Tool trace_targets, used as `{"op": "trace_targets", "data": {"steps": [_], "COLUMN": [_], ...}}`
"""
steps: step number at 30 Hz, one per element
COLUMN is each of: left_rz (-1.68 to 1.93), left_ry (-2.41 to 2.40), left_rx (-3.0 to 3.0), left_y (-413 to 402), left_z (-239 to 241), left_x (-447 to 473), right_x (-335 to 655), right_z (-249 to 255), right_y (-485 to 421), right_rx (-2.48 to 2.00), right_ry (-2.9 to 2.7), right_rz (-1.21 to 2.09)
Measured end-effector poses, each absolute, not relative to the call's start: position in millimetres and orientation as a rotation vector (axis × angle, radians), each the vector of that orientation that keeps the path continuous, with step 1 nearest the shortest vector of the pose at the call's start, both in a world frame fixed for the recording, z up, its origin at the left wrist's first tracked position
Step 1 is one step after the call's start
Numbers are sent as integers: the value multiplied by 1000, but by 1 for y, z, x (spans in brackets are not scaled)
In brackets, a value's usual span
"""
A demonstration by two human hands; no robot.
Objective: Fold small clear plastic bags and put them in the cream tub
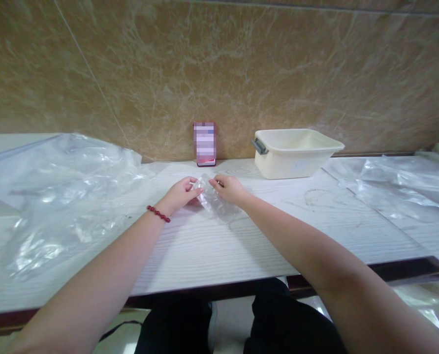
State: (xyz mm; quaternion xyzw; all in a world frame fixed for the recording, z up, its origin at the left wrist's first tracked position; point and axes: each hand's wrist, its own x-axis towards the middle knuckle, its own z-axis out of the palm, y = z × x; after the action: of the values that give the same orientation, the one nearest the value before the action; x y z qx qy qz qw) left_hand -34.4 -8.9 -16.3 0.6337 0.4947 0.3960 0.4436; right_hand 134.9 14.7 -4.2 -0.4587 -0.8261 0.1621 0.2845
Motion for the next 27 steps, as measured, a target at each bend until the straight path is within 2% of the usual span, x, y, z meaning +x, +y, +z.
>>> {"op": "trace_targets", "data": {"steps": [5, 12, 17, 27], "left_rz": [1191, 1275, 1139, 1088], "left_ry": [1188, 1021, 951, 1027], "left_rx": [1558, 1224, 970, 953], "left_y": [-7, -11, -19, -18], "left_z": [-17, -11, -5, -12], "left_x": [-33, -26, -13, -8], "right_x": [135, 136, 134, 129], "right_z": [-3, -5, -9, -13], "right_y": [15, 19, 22, 17], "right_rx": [-1281, -1327, -1307, -1292], "right_ry": [-2147, -2004, -1928, -1949], "right_rz": [469, 501, 517, 612]}}
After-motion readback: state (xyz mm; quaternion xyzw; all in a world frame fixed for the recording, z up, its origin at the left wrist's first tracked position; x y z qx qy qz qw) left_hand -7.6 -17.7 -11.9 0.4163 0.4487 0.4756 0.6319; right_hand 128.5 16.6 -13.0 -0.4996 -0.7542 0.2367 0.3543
